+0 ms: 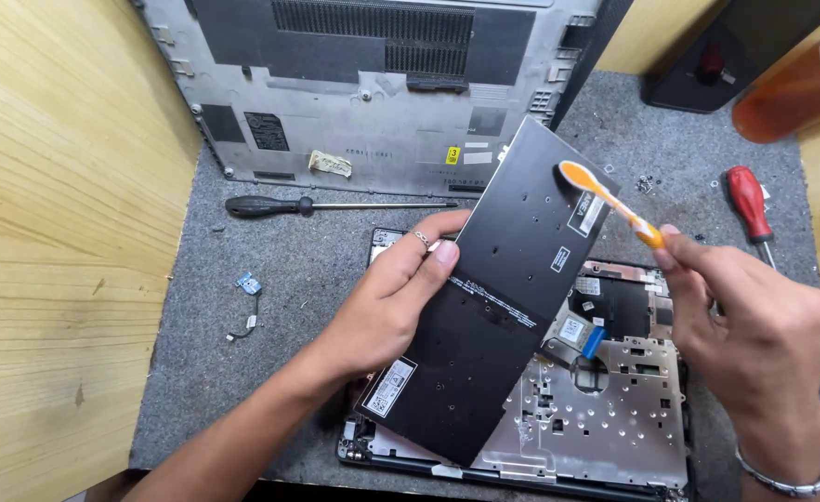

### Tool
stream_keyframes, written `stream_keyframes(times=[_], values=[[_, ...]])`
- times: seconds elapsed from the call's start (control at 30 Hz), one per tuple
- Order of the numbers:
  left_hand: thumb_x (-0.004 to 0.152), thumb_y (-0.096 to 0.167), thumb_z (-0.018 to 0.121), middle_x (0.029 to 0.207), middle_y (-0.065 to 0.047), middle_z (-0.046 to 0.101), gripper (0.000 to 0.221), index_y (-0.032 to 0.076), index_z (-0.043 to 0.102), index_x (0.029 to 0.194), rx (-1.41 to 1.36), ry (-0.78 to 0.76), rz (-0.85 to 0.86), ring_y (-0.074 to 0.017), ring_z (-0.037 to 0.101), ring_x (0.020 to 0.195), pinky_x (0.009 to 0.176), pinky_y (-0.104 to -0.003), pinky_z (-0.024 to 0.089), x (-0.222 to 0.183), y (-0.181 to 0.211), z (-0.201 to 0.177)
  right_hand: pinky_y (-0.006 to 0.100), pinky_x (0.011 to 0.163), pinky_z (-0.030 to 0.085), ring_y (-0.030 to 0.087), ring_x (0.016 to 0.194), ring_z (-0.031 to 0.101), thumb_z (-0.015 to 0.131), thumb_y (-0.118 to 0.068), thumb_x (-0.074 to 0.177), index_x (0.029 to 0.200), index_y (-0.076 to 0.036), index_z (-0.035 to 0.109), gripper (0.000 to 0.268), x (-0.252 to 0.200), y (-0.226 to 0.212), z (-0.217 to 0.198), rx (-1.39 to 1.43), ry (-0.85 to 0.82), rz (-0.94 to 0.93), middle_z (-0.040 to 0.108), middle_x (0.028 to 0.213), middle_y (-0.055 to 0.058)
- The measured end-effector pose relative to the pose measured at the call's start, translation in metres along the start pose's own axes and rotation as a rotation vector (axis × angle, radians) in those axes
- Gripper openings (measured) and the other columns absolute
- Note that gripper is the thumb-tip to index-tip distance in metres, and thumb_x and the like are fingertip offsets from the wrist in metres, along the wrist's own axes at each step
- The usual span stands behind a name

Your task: Disassembling a laptop keyboard and cleaning the internal metal plates and components using a toothbrush.

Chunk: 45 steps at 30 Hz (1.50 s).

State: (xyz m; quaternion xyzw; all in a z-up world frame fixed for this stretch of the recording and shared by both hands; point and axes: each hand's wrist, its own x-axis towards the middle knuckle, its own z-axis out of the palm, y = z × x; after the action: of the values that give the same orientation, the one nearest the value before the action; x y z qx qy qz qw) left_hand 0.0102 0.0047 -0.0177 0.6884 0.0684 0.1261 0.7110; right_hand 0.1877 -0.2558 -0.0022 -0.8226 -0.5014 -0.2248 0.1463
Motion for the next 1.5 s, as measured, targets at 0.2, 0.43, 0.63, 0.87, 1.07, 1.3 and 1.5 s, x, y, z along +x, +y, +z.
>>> stream_keyframes(times=[0.2, 0.43, 0.63, 0.87, 1.07, 1.3, 1.5], values=[[0.109, 0.028, 0.040, 0.132, -0.005, 0.062, 0.037, 0.009, 0.052, 0.138, -0.062, -0.161, -0.061, -0.0132, 0.058, 0.120, 0.108, -0.028, 0.044, 0.006, -0.022, -0.006, 0.037, 0.037, 0.028, 0.021, 0.040, 0.038, 0.058, -0.017, 0.098, 0.120, -0.017, 0.070, 0.025, 0.012, -0.031, 0.008, 0.361, -0.227, -0.421, 0.043, 0.060, -0.001], [0.107, 0.030, 0.043, 0.116, -0.002, 0.066, 0.036, 0.013, 0.056, 0.136, -0.054, -0.170, -0.141, -0.0101, 0.059, 0.102, 0.092, -0.025, 0.048, 0.011, -0.033, -0.007, 0.031, 0.044, 0.031, 0.011, 0.051, 0.052, 0.079, -0.009, 0.105, 0.099, -0.010, 0.077, 0.006, 0.001, -0.012, 0.010, 0.030, -0.112, -0.072, 0.067, 0.072, -0.001], [0.107, 0.030, 0.044, 0.116, -0.001, 0.065, 0.037, 0.016, 0.060, 0.137, -0.140, -0.093, -0.211, -0.0091, 0.057, 0.100, 0.085, -0.020, 0.045, 0.008, -0.033, -0.003, 0.034, 0.040, 0.030, 0.011, 0.043, 0.039, 0.066, -0.010, 0.110, 0.075, -0.007, 0.064, 0.035, 0.003, -0.019, 0.016, 0.093, -0.048, -0.181, 0.053, 0.057, -0.001], [0.108, 0.029, 0.042, 0.134, -0.007, 0.064, 0.044, 0.005, 0.057, 0.141, -0.051, -0.023, -0.022, -0.0151, 0.059, 0.122, 0.108, -0.027, 0.044, 0.013, -0.045, -0.003, 0.031, 0.043, 0.036, 0.012, 0.054, 0.053, 0.075, -0.008, 0.106, 0.121, -0.008, 0.078, 0.015, 0.003, 0.010, 0.027, 0.049, -0.095, -0.196, 0.066, 0.074, -0.002], [0.110, 0.026, 0.039, 0.137, -0.007, 0.064, 0.041, 0.003, 0.054, 0.140, -0.081, -0.023, 0.025, -0.0144, 0.059, 0.127, 0.114, -0.027, 0.042, 0.016, -0.039, -0.002, 0.034, 0.037, 0.027, 0.013, 0.041, 0.033, 0.061, -0.007, 0.099, 0.109, -0.014, 0.071, 0.016, 0.001, -0.004, 0.020, 0.281, -0.135, -0.375, 0.041, 0.056, -0.005], [0.109, 0.030, 0.039, 0.135, -0.006, 0.065, 0.043, 0.005, 0.055, 0.140, -0.048, 0.008, -0.009, -0.0144, 0.060, 0.125, 0.111, -0.028, 0.044, 0.016, -0.034, -0.001, 0.037, 0.039, 0.029, 0.018, 0.043, 0.035, 0.058, -0.003, 0.098, 0.119, -0.015, 0.072, 0.027, -0.007, 0.004, 0.018, 0.259, -0.171, -0.368, 0.042, 0.060, -0.002], [0.109, 0.033, 0.037, 0.129, -0.003, 0.066, 0.044, 0.005, 0.057, 0.137, 0.029, -0.012, -0.002, -0.0117, 0.062, 0.116, 0.104, -0.026, 0.045, 0.016, -0.034, -0.001, 0.033, 0.045, 0.030, 0.014, 0.047, 0.045, 0.082, -0.012, 0.109, 0.087, -0.008, 0.072, 0.024, -0.005, 0.033, 0.028, 0.096, -0.176, -0.107, 0.064, 0.069, 0.002]])
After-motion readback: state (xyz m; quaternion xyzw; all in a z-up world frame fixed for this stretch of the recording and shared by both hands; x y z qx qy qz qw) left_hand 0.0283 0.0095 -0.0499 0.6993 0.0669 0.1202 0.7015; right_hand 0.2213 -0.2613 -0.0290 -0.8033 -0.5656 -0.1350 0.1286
